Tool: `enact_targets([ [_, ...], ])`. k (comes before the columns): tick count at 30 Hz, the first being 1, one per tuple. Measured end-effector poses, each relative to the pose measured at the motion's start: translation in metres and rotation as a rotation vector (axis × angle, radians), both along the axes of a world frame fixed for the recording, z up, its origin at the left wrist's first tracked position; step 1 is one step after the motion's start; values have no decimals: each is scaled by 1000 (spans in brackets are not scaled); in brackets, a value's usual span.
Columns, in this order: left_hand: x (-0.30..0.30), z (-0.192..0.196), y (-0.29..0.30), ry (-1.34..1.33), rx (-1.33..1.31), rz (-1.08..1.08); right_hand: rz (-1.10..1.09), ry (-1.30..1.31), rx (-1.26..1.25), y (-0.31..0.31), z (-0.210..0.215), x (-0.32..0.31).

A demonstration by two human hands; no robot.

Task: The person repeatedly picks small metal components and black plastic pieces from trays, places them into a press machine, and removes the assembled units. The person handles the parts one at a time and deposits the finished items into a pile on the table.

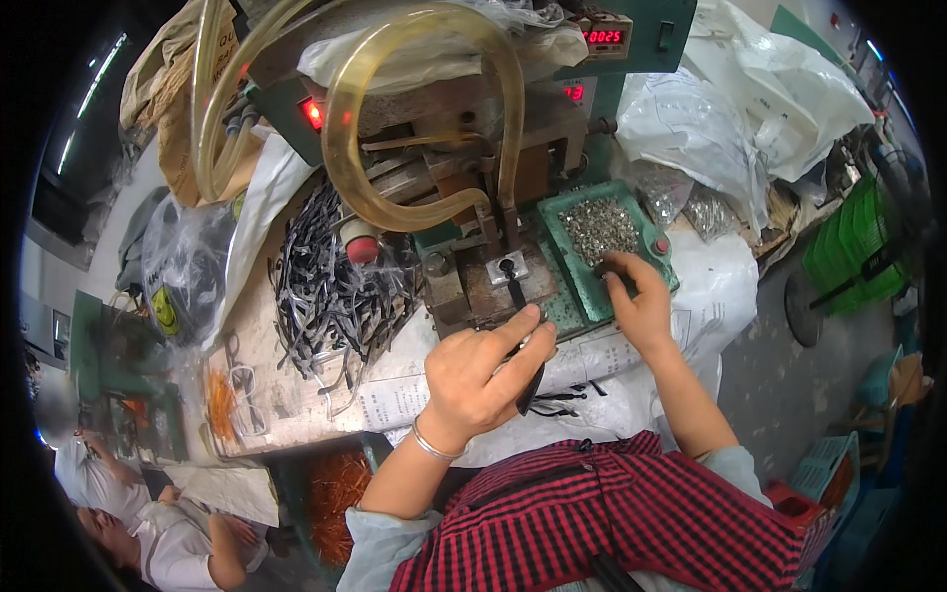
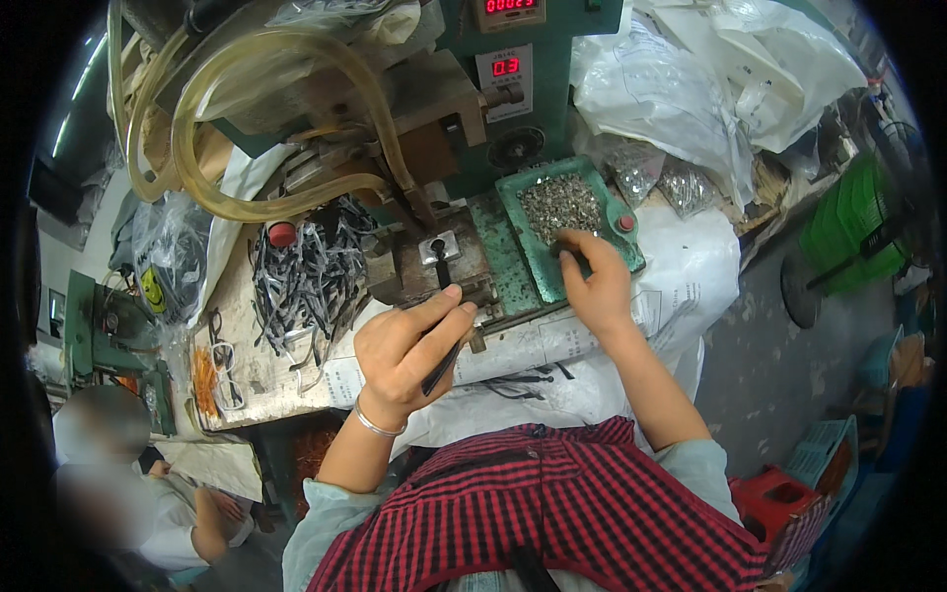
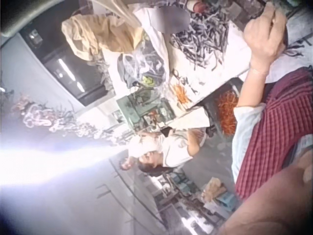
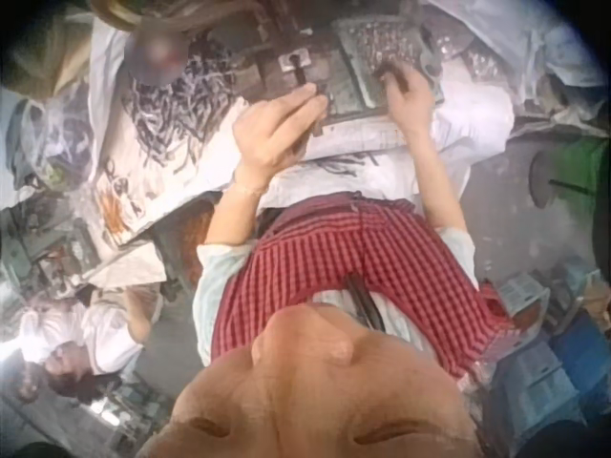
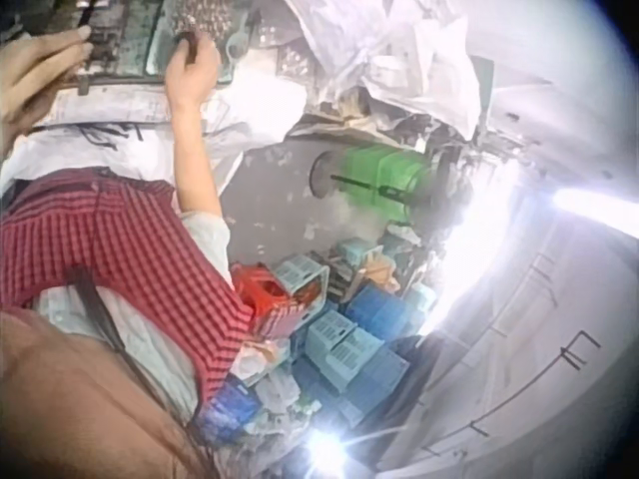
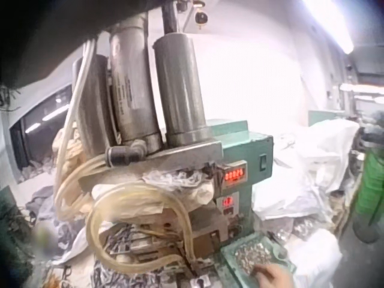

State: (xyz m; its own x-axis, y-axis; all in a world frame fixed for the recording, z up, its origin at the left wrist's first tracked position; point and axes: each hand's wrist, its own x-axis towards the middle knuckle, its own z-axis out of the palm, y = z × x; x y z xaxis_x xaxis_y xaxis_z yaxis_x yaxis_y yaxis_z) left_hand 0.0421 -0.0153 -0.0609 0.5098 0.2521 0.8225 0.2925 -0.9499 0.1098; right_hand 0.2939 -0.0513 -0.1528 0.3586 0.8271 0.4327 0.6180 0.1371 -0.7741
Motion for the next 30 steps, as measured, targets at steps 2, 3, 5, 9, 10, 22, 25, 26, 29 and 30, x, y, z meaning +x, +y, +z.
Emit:
enact_targets([
  [2, 1, 1, 3, -7, 10, -7, -15, 29, 9, 9, -1, 9],
  [3, 3, 4, 3, -5, 8, -6, -40, 94, 20, 14, 4, 14],
  [5, 4, 1, 0, -12, 11, 13, -81, 220, 37, 23, 19, 19],
  [9, 6, -6, 2, -38, 67, 36, -152, 257, 103, 25, 37, 25],
  [10, 7, -6, 4, -37, 80, 30, -150, 201, 7, 23, 27, 31],
  [22, 1, -3, -12, -19, -127, 23, -101, -402, -188, 3, 16, 7],
  [25, -14, -13, -35, -63, -229, 84, -80, -459, -185, 7, 15, 10],
  [26, -29, -19, -44, 18, -204, 124, -76, -475, -174, 9, 17, 10],
  [29, -90, -31, -54, 278, -95, 418, -139, -408, -164, 5, 10, 6],
  [30, -108, -37, -47, 188, -28, 641, -201, -321, -159, 2, 4, 5],
])
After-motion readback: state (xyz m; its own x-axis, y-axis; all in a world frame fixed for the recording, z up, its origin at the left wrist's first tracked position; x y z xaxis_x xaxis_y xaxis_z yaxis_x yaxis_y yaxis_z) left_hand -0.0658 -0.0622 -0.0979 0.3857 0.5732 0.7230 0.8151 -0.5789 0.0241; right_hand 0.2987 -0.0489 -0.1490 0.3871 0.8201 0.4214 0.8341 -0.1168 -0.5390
